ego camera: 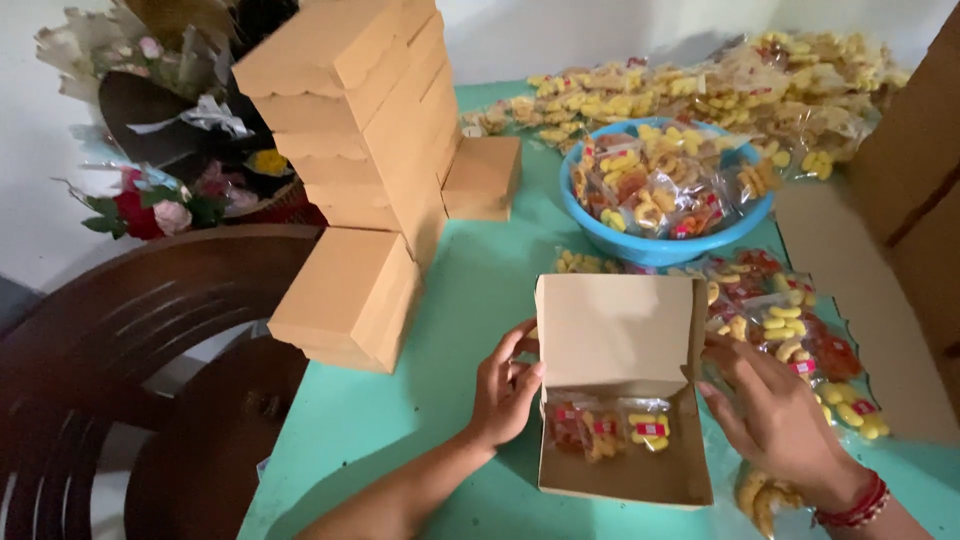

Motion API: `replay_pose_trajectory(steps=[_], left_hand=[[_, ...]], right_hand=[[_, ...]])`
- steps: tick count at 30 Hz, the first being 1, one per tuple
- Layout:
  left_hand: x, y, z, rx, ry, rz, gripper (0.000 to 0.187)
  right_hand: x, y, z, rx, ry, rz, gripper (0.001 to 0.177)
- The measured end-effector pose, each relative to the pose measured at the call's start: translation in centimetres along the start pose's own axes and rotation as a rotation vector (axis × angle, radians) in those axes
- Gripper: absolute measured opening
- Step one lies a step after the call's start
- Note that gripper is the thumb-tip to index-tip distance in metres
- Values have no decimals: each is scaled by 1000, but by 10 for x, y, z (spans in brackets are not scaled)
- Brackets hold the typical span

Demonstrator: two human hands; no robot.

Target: Packing small snack packets into cardboard boxes.

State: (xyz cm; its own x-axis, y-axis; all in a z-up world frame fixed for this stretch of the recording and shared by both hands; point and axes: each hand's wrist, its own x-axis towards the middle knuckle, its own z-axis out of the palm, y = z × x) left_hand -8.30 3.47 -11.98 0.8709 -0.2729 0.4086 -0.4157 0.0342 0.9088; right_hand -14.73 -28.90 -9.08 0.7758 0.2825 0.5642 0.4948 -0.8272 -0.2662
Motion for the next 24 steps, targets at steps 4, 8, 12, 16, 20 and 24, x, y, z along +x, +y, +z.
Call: replay_pose_trajectory(steps=[4,8,12,16,20,24], left_hand=[[3,-1,1,-22,3,35,55],[1,-26,-1,61,18,75,55],[5,-3,-2,63,-9,80,41],[3,-8,-9,71,-45,59,44],[8,2,-8,108,-75,96,36],[8,5,-6,5,-112,140,33]], right_hand=[[6,-3,-3,15,6,22,51],[-6,16,13,55,42,-60,72],[8,-10,-6,91,6,-20,28],[-5,3,6,115,-11,54,23],[-3,4,2,223,-3,126,33],[5,-2,-7,472,-55,209,42]])
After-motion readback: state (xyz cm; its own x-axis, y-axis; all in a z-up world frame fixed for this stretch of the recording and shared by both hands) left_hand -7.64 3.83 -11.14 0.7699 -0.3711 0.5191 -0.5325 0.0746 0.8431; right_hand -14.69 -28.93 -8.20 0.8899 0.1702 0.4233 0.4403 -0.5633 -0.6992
